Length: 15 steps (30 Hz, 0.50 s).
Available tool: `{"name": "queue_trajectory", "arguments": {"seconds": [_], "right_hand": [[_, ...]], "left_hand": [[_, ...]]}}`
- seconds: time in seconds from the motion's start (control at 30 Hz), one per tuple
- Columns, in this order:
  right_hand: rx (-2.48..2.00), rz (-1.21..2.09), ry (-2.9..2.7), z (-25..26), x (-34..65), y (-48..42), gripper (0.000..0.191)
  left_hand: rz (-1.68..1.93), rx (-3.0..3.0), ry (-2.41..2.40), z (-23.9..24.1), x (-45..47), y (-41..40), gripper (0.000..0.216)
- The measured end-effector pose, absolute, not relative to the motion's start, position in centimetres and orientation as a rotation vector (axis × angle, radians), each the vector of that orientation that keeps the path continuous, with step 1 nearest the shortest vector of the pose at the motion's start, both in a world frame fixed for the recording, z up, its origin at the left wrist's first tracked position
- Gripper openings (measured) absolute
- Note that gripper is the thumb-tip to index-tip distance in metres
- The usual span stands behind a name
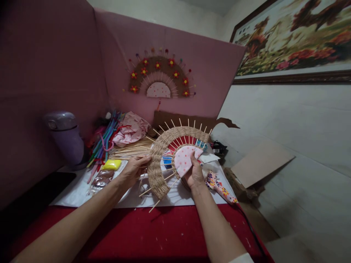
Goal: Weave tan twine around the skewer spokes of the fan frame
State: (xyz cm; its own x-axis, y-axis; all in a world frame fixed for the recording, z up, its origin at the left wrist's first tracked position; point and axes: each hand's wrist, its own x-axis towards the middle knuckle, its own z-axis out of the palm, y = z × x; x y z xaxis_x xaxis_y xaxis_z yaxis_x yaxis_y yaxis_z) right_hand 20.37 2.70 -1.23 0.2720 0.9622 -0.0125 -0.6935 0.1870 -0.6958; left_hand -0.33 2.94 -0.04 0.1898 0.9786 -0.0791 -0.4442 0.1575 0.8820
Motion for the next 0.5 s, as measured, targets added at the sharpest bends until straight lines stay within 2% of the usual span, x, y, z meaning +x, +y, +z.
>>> {"name": "queue_trajectory", "arguments": {"seconds": [0.2, 0.5], "right_hand": [[-0.617, 1.245, -0.651, -1.1, 19.9, 2.7, 0.038], [-0.915, 0.887, -0.754, -2.5, 20.2, 3.0, 0.04]], "left_hand": [[1.289, 0.8, 0.805, -0.2, -0.9, 3.6, 0.028], [1.443, 0.683, 0.911, 0.6, -0.7, 3.2, 0.021]]}}
